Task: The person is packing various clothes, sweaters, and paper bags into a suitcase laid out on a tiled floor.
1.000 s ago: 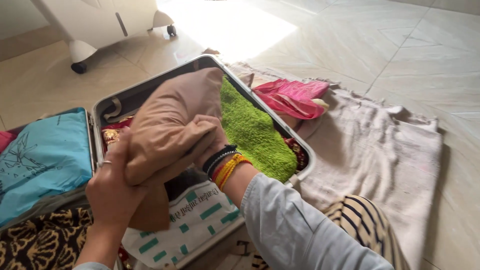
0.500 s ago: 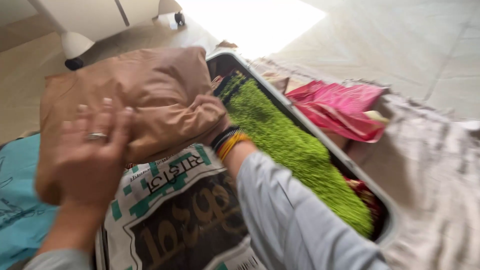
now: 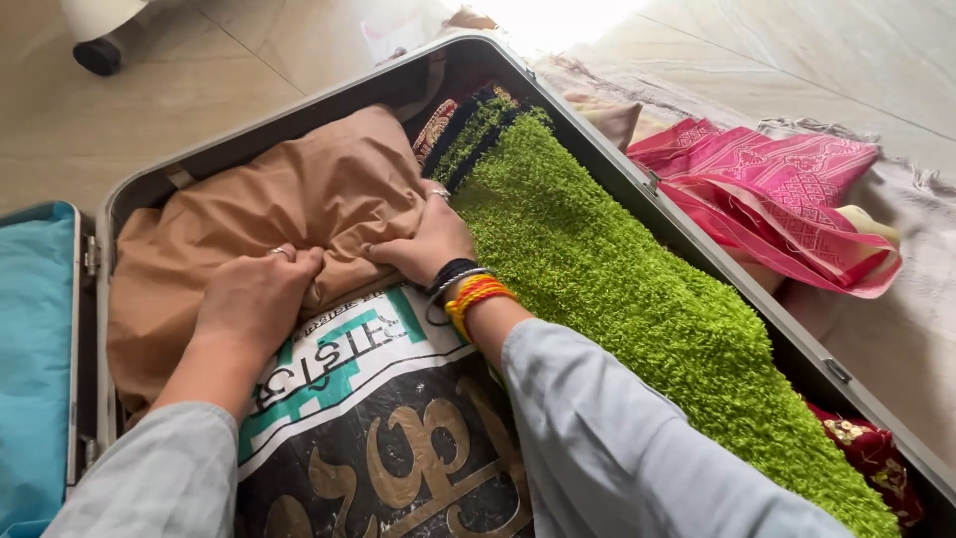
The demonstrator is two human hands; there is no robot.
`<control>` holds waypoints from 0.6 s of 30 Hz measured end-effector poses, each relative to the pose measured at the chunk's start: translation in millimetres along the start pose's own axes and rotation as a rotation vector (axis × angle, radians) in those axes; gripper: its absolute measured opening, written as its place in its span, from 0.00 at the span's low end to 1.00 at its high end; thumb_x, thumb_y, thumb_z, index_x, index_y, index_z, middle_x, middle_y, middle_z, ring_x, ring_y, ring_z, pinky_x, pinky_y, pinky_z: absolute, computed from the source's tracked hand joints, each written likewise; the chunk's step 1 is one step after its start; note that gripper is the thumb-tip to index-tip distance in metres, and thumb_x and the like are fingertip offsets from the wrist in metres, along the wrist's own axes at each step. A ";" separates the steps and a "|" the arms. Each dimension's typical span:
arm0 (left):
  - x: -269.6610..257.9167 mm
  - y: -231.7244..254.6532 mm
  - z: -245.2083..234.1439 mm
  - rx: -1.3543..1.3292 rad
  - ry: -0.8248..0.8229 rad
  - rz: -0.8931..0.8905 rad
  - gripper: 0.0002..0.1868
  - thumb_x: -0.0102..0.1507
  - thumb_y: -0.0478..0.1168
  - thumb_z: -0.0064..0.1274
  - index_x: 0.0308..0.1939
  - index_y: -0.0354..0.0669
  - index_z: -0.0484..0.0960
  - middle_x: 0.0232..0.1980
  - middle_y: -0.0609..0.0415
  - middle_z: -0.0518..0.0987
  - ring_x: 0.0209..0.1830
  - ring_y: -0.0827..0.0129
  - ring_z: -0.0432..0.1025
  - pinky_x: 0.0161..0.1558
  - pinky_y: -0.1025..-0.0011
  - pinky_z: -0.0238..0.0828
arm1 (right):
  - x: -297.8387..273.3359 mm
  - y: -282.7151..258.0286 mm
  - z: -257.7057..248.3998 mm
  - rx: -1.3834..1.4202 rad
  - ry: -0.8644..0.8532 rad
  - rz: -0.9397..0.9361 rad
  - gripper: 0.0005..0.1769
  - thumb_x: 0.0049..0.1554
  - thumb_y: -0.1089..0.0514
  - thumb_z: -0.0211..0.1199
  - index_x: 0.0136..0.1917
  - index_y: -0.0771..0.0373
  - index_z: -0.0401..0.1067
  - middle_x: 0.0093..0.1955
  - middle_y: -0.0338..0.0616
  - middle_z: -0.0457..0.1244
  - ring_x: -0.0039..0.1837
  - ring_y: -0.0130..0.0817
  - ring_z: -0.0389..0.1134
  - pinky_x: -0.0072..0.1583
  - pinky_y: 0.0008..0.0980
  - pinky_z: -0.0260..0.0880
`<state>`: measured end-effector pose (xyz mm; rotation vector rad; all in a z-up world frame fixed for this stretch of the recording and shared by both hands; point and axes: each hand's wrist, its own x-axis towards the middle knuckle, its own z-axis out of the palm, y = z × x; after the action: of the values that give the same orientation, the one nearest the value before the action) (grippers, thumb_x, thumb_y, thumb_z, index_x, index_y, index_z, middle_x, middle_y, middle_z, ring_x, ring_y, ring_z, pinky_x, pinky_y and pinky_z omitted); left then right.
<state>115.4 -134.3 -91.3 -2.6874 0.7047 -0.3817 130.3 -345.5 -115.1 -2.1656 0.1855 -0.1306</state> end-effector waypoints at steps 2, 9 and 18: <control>5.2 2.9 10.1 0.000 0.013 -0.022 0.13 0.69 0.38 0.43 0.53 0.55 0.81 0.45 0.53 0.85 0.40 0.62 0.83 0.37 0.65 0.81 | 2.7 -6.8 1.8 -0.048 0.004 -0.018 0.64 0.37 0.44 0.80 0.78 0.60 0.49 0.63 0.55 0.64 0.63 0.47 0.69 0.65 0.39 0.69; -4.4 -2.1 23.6 -0.051 -0.024 -0.007 0.22 0.64 0.41 0.52 0.63 0.54 0.76 0.59 0.49 0.80 0.47 0.58 0.81 0.45 0.63 0.80 | -3.1 -9.0 16.5 -0.260 -0.035 0.024 0.56 0.46 0.59 0.71 0.82 0.40 0.47 0.66 0.52 0.57 0.64 0.51 0.67 0.65 0.43 0.69; -53.1 -63.6 27.4 -0.200 -0.395 -0.161 0.64 0.51 0.68 0.61 0.83 0.81 0.34 0.82 0.51 0.44 0.81 0.42 0.38 0.76 0.37 0.36 | -21.1 -19.7 36.1 -0.807 0.351 -0.635 0.20 0.53 0.57 0.65 0.60 0.52 0.73 0.63 0.44 0.58 0.66 0.42 0.64 0.69 0.42 0.67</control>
<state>106.9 -47.9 -100.9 -2.8880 0.4304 0.1924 117.1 -301.4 -119.8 -2.9185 -0.3208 -0.9362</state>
